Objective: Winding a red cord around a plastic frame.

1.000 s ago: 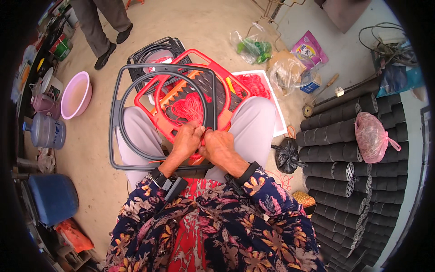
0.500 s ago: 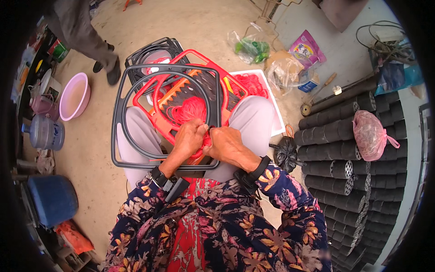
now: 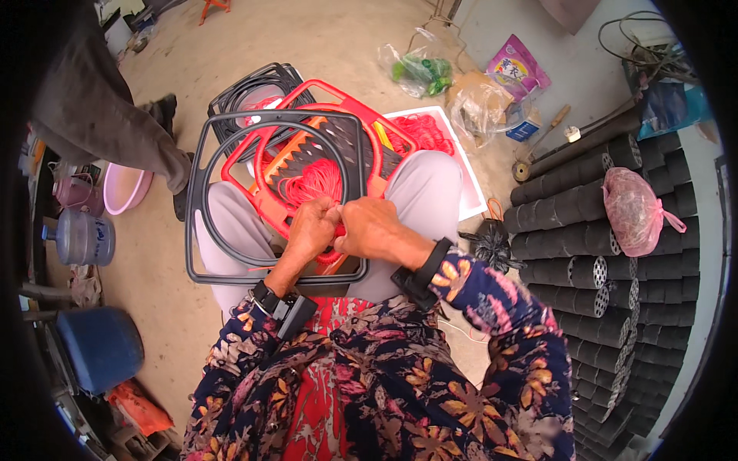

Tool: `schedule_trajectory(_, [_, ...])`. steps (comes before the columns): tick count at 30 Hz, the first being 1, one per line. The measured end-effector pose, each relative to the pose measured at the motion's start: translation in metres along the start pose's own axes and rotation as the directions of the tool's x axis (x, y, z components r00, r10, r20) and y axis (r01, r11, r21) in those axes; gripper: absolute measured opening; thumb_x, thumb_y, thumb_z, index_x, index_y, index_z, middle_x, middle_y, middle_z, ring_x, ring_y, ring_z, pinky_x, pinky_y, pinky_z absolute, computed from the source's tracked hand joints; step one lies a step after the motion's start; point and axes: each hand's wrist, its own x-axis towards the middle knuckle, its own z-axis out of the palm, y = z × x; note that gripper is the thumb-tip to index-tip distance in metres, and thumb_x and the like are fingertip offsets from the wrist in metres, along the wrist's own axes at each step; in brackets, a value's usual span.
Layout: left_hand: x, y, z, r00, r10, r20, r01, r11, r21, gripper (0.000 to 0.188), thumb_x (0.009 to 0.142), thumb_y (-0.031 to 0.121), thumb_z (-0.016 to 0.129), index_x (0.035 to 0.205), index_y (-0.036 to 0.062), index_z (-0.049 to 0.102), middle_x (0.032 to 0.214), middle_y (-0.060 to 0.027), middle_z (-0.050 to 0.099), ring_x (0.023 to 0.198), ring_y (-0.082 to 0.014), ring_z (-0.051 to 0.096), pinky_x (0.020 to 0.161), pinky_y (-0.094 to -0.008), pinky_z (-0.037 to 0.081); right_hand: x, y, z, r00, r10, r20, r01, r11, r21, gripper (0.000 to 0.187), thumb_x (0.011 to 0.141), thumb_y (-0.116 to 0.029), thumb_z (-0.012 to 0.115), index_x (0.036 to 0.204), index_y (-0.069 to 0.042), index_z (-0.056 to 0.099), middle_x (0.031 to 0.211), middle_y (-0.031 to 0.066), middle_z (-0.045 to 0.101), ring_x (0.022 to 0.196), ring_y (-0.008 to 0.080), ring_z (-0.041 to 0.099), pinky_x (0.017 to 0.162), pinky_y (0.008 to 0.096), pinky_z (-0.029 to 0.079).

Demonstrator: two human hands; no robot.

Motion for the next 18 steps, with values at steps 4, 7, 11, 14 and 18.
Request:
schedule_trajectory(4, [0.001,-0.001,0.004,1.000,-0.013,0.015,0.015,0.992,-0.125,0.025,0.086,0.028,0.060,0.079,0.0037,0.062,0.074,-0.0197,0.063,0.077,-0.0392,0.062,0.066,-0.0490,0.045,-0.003,-0.001,-0.019,0.990,0.058,0.125,-0.060,0.998,0.014,0.034,0.067,-0.034,0.072,0.082,-0.004,0.067,0.075,0.0182,0.066,0.075,0.0352,0.066,0.069,0.0446,0.052])
schedule_trajectory(7, [0.000,0.000,0.004,0.996,0.050,-0.072,-0.048,0.999,0.020,0.024,0.087,0.027,0.060,0.080,0.0037,0.062,0.074,-0.0196,0.062,0.078,-0.0389,0.062,0.067,-0.0488,0.045,-0.001,-0.010,-0.012,0.985,0.012,0.172,0.005,0.995,-0.103,0.041,0.069,-0.033,0.072,0.103,-0.012,0.069,0.086,0.0156,0.069,0.085,0.0338,0.067,0.075,0.0443,0.052])
schedule_trajectory(11, [0.000,0.000,-0.001,1.000,-0.021,-0.016,0.021,1.000,0.021,0.024,0.087,0.026,0.060,0.080,0.0038,0.062,0.073,-0.0197,0.062,0.079,-0.0388,0.062,0.067,-0.0490,0.045,0.002,-0.008,-0.015,0.982,-0.050,0.182,0.061,0.996,-0.058,0.040,0.069,-0.032,0.072,0.105,-0.013,0.068,0.087,0.0152,0.069,0.085,0.0333,0.067,0.074,0.0435,0.052])
schedule_trajectory(14, [-0.001,0.002,-0.002,1.000,-0.029,0.012,0.029,1.000,-0.004,0.024,0.087,0.027,0.060,0.081,0.0041,0.062,0.074,-0.0198,0.063,0.079,-0.0387,0.062,0.068,-0.0490,0.045,0.002,-0.004,-0.028,0.957,0.032,0.289,-0.033,0.999,-0.004,0.041,0.070,-0.033,0.072,0.103,-0.010,0.068,0.085,0.0171,0.069,0.084,0.0333,0.067,0.072,0.0436,0.052])
schedule_trajectory(18, [-0.001,0.003,0.001,1.000,-0.020,0.010,0.020,1.000,0.002,0.024,0.087,0.027,0.061,0.080,0.0041,0.062,0.074,-0.0194,0.063,0.078,-0.0386,0.062,0.068,-0.0490,0.045,0.002,-0.002,-0.031,0.960,-0.004,0.279,0.023,0.997,-0.067,0.042,0.070,-0.034,0.072,0.098,-0.004,0.068,0.083,0.0186,0.068,0.084,0.0340,0.067,0.071,0.0437,0.052])
